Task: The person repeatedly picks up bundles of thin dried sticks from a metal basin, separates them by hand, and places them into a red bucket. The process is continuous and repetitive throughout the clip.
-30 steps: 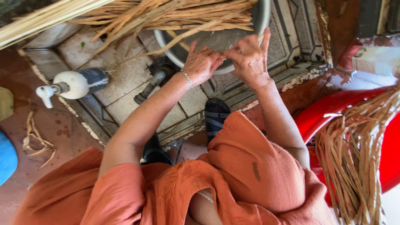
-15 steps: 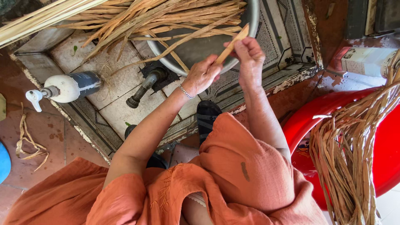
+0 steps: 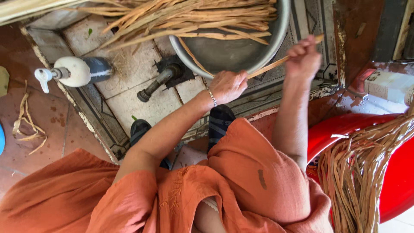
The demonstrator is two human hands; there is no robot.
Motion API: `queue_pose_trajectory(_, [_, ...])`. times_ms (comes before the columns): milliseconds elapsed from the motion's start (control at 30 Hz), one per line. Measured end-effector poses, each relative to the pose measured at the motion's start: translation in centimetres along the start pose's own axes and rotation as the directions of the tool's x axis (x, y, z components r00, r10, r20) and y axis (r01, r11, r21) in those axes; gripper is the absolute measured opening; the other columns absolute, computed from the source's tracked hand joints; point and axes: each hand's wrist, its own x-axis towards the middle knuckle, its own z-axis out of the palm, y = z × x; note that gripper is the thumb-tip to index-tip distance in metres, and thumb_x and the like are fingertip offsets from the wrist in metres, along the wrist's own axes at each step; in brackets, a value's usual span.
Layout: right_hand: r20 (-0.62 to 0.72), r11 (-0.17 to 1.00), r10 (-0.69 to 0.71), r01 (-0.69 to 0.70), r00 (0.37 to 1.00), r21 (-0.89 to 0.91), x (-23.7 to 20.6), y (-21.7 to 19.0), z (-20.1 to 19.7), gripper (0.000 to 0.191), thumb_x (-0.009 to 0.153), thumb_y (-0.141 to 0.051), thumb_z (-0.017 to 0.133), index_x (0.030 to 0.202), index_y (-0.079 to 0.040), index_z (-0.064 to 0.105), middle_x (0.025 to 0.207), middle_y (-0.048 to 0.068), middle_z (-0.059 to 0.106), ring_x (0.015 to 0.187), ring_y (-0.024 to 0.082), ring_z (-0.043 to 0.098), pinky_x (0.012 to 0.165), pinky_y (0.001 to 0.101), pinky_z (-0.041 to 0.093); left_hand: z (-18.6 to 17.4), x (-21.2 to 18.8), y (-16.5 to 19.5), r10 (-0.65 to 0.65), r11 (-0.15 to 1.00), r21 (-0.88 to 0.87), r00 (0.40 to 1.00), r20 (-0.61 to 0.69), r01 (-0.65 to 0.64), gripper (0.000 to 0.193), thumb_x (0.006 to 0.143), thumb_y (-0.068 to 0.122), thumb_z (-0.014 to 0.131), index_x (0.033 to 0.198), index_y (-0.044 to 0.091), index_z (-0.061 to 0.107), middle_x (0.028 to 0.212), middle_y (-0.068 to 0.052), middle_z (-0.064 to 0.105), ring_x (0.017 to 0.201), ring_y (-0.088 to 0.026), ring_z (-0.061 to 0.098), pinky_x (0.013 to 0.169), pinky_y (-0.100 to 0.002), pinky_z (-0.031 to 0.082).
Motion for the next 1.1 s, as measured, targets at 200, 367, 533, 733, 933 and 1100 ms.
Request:
queue_pose_trajectory(200, [-0.098,0.983,-0.184,0.185,0.978,0.009,6.0,-5.8,-3.6,0.033,0.109,-0.019,0.042,0.095,0.001,0.065,0.066,0.004,0.051,0.046,0.01,0.031,0.037,0.0278,0.028,-1.5,-4.5,-3.0,0.164,0.979,0.119,0.987,0.001,-0.163,0.017,0.096,0.025,0.058,0.091,0.008,0.057,0.071,-0.014,0.065,0.066,-0.035,0.067,0.066,-0.05,0.053])
queue_pose_trajectory(367, [-0.152,0.955,-0.294,0.296,0.944,-0.006,7.7,-8.6,-4.5,0.036,0.11,-0.016,0.043,0.101,0.008,0.069,0.069,0.009,0.054,0.047,0.011,0.03,0.038,0.0274,0.027,-5.9,-8.5,-5.8,-0.2,0.963,0.248,0.891,0.407,0.103,0.022,0.109,0.031,0.042,0.096,0.017,0.054,0.068,-0.008,0.055,0.059,-0.028,0.056,0.062,-0.044,0.05])
queue_pose_trajectory(533, [-0.1,0.982,-0.171,0.162,0.98,-0.095,5.9,-4.7,-2.7,0.034,0.107,-0.019,0.043,0.105,0.0,0.071,0.066,0.006,0.052,0.045,0.011,0.034,0.035,0.0266,0.027,-10.8,-9.2,-9.0,-0.469,0.849,0.459,0.774,0.425,0.261,0.024,0.108,0.03,0.043,0.101,0.016,0.061,0.078,-0.007,0.059,0.07,-0.025,0.06,0.074,-0.044,0.05])
queue_pose_trajectory(733, [-0.082,0.993,0.001,0.009,0.997,0.117,0.8,4.4,-0.8,0.025,0.108,-0.026,0.043,0.101,-0.008,0.058,0.076,0.005,0.056,0.071,0.019,0.052,0.076,0.0404,0.048,-10.1,-5.3,-10.0,-0.127,0.9,0.42,0.992,0.003,0.114,0.03,0.09,0.018,0.066,0.119,0.013,0.072,0.151,-0.012,0.047,0.136,-0.03,0.043,0.117,-0.053,0.035])
queue_pose_trajectory(933, [0.051,0.976,0.129,-0.118,0.99,-0.183,-2.8,7.4,-0.1,0.02,0.105,-0.024,0.046,0.111,-0.01,0.059,0.086,0.006,0.064,0.082,0.02,0.062,0.086,0.0429,0.053,-8.4,1.8,-7.5,-0.135,0.893,0.379,0.947,-0.29,0.243,0.018,0.077,0.023,0.078,0.091,0.013,0.076,0.134,-0.021,0.055,0.132,-0.043,0.045,0.106,-0.078,0.026])
queue_pose_trajectory(1100, [0.156,0.971,0.22,-0.2,0.963,-0.132,-2.9,8.2,-0.3,0.021,0.106,-0.021,0.064,0.119,-0.005,0.066,0.084,0.004,0.063,0.07,0.015,0.055,0.07,0.0355,0.048,-7.9,1.2,-6.5,-0.091,0.974,0.17,0.95,-0.298,0.147,0.006,0.09,0.009,0.075,0.091,0.013,0.071,0.102,-0.009,0.061,0.108,-0.032,0.057,0.095,-0.052,0.044])
